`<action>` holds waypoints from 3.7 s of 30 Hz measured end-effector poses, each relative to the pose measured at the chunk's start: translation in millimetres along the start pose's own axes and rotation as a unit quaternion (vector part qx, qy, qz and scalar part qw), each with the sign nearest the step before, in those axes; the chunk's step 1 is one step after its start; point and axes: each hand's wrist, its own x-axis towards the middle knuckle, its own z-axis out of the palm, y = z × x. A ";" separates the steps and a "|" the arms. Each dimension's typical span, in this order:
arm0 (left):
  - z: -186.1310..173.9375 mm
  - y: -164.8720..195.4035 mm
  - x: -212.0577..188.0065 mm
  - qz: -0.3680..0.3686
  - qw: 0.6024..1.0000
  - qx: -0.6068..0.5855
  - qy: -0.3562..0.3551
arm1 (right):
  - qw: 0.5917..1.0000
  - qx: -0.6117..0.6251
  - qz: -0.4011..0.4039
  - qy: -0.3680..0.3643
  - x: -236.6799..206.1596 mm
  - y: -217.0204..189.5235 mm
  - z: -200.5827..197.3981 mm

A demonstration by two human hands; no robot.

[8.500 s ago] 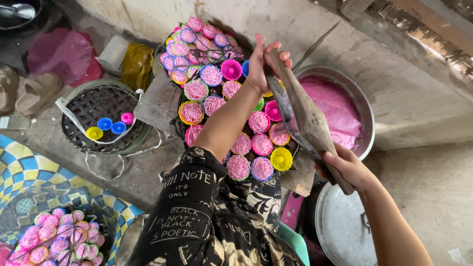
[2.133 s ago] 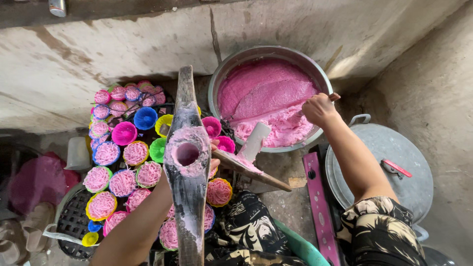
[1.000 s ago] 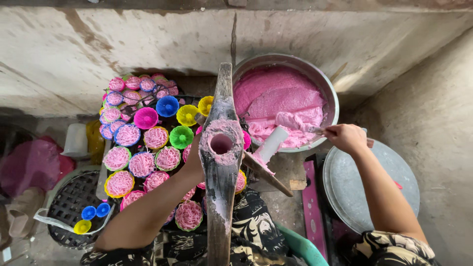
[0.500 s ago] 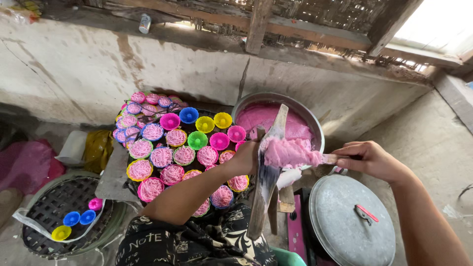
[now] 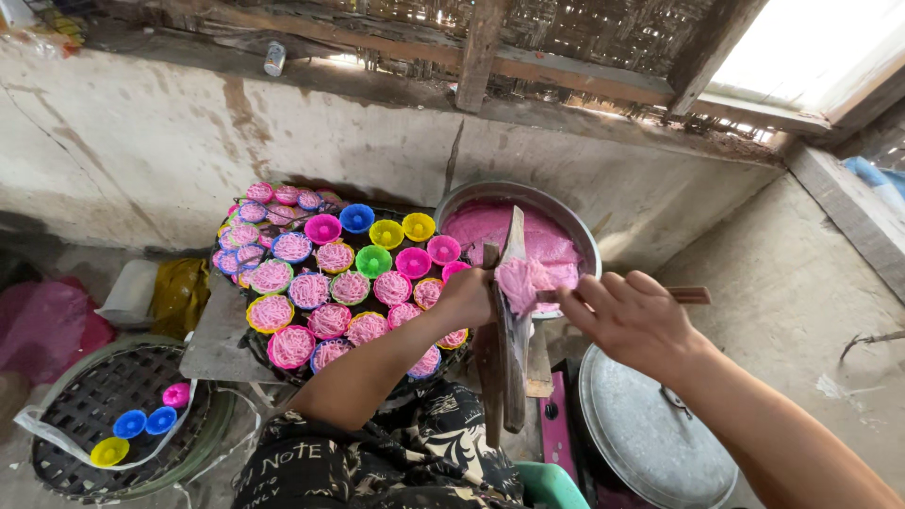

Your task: The person repeatedly scoops pink batter from a large metal bowl and fills small colorful cupcake molds arranged in a tray. They use a wooden tool to transfer the batter and a spatula to scrape the tool clean, continuing the cycle across multiple molds.

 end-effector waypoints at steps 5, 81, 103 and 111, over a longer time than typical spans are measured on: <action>7.7 -11.8 5.5 0.042 0.996 0.083 0.016 | 0.971 0.042 0.235 -0.009 -38.4 36.1 -39.4; 53.5 -38.0 -2.6 0.130 0.987 -0.009 0.089 | 0.808 0.250 0.479 0.235 -74.9 -110.0 71.3; 13.9 -67.7 0.8 -0.001 0.984 -0.159 0.082 | 0.701 0.556 0.409 0.179 -91.6 -119.4 90.5; 3.6 -82.9 7.3 -0.120 0.704 -0.684 -0.147 | 0.680 0.476 0.534 0.164 -76.3 -116.3 131.5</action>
